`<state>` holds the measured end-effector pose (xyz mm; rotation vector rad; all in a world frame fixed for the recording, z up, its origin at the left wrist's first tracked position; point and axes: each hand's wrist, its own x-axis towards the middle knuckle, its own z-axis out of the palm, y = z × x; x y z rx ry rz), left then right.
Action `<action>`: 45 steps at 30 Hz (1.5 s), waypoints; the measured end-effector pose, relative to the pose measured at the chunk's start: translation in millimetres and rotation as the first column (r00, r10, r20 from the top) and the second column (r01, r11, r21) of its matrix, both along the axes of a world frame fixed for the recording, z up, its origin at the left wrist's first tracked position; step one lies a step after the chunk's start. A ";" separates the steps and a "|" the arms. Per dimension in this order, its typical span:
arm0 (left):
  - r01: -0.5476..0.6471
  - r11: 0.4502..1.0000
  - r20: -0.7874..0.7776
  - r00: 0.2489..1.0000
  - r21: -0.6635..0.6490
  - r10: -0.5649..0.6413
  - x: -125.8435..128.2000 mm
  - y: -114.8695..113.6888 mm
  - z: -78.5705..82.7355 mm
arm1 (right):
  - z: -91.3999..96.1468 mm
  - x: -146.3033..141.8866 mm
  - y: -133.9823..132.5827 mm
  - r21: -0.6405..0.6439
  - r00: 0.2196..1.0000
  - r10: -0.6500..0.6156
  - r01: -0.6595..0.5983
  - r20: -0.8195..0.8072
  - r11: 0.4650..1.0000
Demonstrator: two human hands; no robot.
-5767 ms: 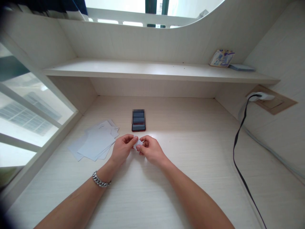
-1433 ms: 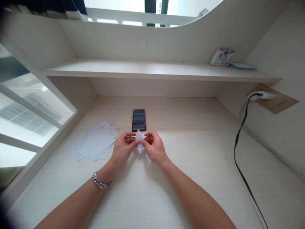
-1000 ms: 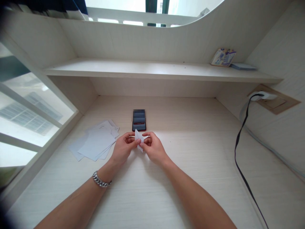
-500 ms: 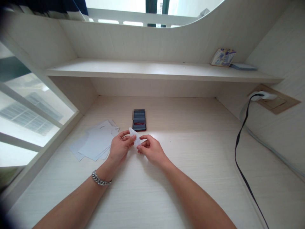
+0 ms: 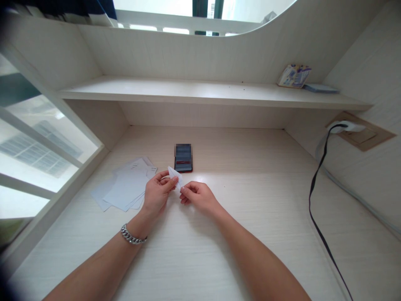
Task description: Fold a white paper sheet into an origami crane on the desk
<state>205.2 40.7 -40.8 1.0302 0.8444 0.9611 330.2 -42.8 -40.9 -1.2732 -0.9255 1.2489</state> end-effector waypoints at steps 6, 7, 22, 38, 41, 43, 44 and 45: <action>0.042 0.999 -0.024 0.999 -0.014 -0.042 -0.5 -2.4 2.7 | -1.2 -3.0 0.4 0.036 0.998 -0.057 0.056 0.025 0.998; 0.050 0.999 -0.039 0.998 -0.002 -0.050 -0.1 -3.4 3.3 | -1.2 -3.1 0.8 0.052 0.996 -0.085 0.085 -0.001 0.995; 0.230 0.968 -0.090 0.971 0.096 -0.222 1.3 -8.5 -0.9 | -9.5 -0.9 4.7 0.119 0.970 -0.234 0.241 -0.070 0.963; 0.269 0.962 0.069 0.960 0.034 -0.271 2.6 -7.5 1.2 | -7.9 -0.3 5.0 0.152 0.973 -0.191 0.210 -0.133 0.966; 0.316 0.948 0.096 0.943 0.042 -0.319 1.9 -8.9 3.6 | -7.1 0.3 4.1 0.140 0.965 -0.184 0.211 -0.185 0.967; 0.358 0.933 0.114 0.926 0.034 -0.360 1.3 -10.5 6.2 | -5.8 1.0 3.3 0.144 0.961 -0.161 0.196 -0.223 0.970; 0.376 0.926 0.130 0.918 0.020 -0.375 1.0 -11.4 7.8 | -5.0 1.4 2.8 0.144 0.958 -0.146 0.185 -0.245 0.972; 0.389 0.921 0.153 0.910 -0.001 -0.385 0.7 -12.2 9.4 | -4.2 1.7 2.3 0.140 0.954 -0.129 0.172 -0.271 0.975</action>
